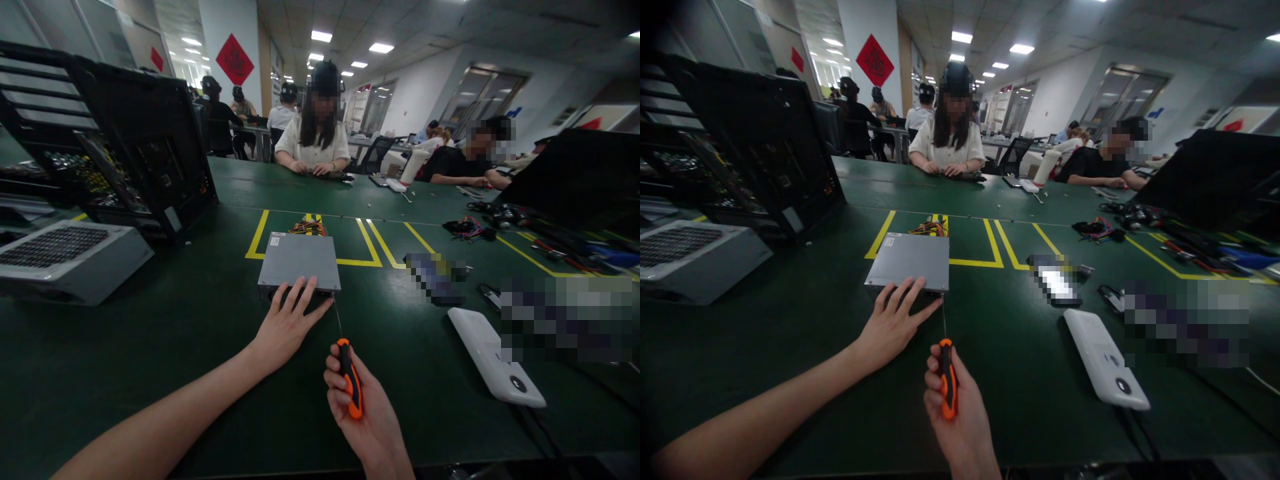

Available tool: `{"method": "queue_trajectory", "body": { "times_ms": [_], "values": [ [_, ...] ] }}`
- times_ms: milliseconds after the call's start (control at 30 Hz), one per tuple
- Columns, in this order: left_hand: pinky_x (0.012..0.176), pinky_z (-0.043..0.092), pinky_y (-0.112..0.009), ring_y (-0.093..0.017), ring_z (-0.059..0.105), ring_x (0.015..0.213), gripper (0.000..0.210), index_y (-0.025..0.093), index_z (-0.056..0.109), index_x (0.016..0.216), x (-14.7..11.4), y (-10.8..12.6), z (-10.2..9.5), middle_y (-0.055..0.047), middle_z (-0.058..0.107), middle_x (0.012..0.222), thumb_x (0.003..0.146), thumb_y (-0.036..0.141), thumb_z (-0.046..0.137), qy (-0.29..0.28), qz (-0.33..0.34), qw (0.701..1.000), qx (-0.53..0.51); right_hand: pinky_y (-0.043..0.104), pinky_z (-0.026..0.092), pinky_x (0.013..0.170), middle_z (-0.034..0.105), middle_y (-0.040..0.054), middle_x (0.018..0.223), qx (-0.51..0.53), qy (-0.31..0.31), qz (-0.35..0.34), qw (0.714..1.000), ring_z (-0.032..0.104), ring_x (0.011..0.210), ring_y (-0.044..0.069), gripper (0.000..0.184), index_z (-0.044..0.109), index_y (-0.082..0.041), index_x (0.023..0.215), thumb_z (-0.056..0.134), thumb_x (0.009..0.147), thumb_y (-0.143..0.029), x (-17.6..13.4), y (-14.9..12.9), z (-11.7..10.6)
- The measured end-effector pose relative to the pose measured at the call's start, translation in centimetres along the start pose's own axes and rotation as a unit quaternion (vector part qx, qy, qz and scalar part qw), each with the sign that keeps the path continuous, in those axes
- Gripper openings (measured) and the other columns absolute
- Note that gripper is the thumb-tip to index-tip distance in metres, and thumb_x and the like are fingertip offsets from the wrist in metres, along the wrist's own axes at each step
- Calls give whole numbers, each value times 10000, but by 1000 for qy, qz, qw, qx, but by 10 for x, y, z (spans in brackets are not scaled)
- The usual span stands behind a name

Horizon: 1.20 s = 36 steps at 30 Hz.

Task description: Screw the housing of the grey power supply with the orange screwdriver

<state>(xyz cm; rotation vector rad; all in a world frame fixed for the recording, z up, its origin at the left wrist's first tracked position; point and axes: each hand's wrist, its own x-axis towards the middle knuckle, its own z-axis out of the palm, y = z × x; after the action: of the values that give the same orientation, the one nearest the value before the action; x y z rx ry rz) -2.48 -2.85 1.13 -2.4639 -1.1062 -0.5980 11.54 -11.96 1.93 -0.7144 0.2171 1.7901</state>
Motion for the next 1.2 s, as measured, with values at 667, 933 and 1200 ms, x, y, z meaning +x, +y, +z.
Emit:
{"method": "queue_trajectory", "body": {
  "times_ms": [667,933,1200],
  "values": [
    [1006,197,-506,-324,249,1295,581,324,316,1345,1,2,0,-126,282,1418,807,199,494,-7,2,1000,16,69,290,321,463,-20,654,24,-4,-2,1000,354,407,-8,73,549,-102,824,516,832,-167,0,-1,1],
    [1004,199,-507,-327,249,1294,574,316,309,1349,1,2,-1,-133,275,1417,814,198,479,-8,5,1000,25,74,277,311,450,-14,655,20,-25,12,999,330,401,-2,260,545,-82,944,357,917,-259,-1,-1,3],
    [1007,193,-506,-326,247,1294,582,315,305,1351,1,2,-1,-136,275,1417,809,200,487,-11,6,1000,26,86,303,327,450,-19,637,2,3,9,1000,358,419,9,257,543,-84,914,356,918,-260,-3,0,2]
  ]
}}
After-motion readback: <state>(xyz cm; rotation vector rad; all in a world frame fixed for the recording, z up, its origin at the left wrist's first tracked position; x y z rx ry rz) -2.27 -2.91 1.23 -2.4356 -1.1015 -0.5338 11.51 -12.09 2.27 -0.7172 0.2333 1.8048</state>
